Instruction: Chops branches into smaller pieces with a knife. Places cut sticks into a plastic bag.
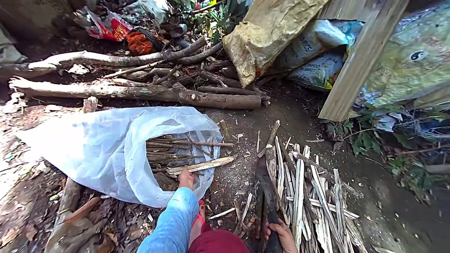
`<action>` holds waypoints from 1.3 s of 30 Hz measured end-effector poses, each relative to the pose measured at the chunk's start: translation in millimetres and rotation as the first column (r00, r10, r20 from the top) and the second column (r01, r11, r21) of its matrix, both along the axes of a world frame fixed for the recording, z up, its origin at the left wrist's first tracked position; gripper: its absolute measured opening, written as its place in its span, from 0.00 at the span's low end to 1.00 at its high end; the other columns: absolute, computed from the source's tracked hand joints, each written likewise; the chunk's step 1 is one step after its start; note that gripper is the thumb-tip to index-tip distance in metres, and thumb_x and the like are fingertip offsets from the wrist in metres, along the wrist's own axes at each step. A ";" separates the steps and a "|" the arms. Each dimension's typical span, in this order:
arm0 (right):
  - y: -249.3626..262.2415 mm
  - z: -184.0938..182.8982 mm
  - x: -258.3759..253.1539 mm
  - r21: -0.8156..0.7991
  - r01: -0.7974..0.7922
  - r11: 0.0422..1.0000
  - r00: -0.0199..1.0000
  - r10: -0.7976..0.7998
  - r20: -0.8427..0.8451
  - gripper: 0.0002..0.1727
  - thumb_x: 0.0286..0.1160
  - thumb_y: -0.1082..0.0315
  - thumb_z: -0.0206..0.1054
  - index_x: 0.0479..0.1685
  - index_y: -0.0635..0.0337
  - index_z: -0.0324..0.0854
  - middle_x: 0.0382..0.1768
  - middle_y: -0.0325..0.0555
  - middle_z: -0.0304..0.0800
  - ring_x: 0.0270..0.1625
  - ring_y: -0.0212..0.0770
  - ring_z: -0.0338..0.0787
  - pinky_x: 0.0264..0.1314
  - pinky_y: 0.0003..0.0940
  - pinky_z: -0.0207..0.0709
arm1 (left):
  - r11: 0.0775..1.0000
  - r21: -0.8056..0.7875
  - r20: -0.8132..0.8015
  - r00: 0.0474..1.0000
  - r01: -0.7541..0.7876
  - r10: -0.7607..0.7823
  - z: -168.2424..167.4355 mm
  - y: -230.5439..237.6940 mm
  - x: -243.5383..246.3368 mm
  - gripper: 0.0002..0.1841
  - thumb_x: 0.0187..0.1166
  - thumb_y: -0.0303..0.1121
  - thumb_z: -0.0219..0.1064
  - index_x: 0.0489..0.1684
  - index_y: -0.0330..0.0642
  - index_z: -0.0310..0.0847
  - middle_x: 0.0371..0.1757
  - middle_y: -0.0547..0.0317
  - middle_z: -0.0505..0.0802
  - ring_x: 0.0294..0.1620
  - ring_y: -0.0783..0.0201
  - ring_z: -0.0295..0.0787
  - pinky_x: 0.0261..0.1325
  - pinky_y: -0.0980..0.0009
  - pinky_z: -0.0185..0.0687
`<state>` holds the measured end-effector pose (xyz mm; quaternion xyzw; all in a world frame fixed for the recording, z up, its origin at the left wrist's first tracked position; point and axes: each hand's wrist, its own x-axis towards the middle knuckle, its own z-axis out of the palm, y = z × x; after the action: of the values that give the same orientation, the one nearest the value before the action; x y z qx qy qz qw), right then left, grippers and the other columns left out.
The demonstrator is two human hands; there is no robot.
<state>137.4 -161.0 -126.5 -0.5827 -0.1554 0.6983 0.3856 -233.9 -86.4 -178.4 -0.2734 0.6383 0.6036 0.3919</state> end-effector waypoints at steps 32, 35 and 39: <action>23.9 179.3 -48.8 0.253 -0.534 0.807 0.627 0.176 0.759 0.32 0.65 0.74 0.68 0.73 0.70 0.68 0.34 0.57 0.86 0.27 0.49 0.88 0.35 0.49 0.84 | 0.087 -0.533 -0.716 -0.394 0.842 -0.576 185.7 93.5 142.5 0.21 0.89 0.30 0.60 0.76 0.29 0.75 0.73 0.35 0.85 0.77 0.45 0.82 0.84 0.54 0.70; 31.6 164.6 -50.3 0.074 -0.593 0.802 0.561 0.345 0.752 0.34 0.67 0.74 0.68 0.78 0.66 0.66 0.36 0.58 0.87 0.29 0.50 0.90 0.39 0.50 0.85 | 0.034 -0.539 -0.696 -0.422 0.842 -0.581 185.8 98.2 137.0 0.20 0.89 0.30 0.60 0.76 0.29 0.76 0.73 0.35 0.86 0.77 0.45 0.82 0.84 0.53 0.69; 31.9 165.8 -61.6 0.068 -0.566 0.821 0.548 0.314 0.776 0.32 0.67 0.71 0.69 0.76 0.66 0.68 0.37 0.58 0.88 0.33 0.52 0.91 0.41 0.53 0.85 | -0.028 -0.524 -0.694 -0.446 0.851 -0.565 187.7 103.3 125.8 0.23 0.87 0.29 0.62 0.79 0.28 0.72 0.75 0.33 0.84 0.78 0.44 0.81 0.85 0.53 0.69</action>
<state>75.8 -129.1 39.3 -0.6850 -0.5473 0.4437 0.1855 -108.1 16.9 9.3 0.6582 0.6125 0.2564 0.3547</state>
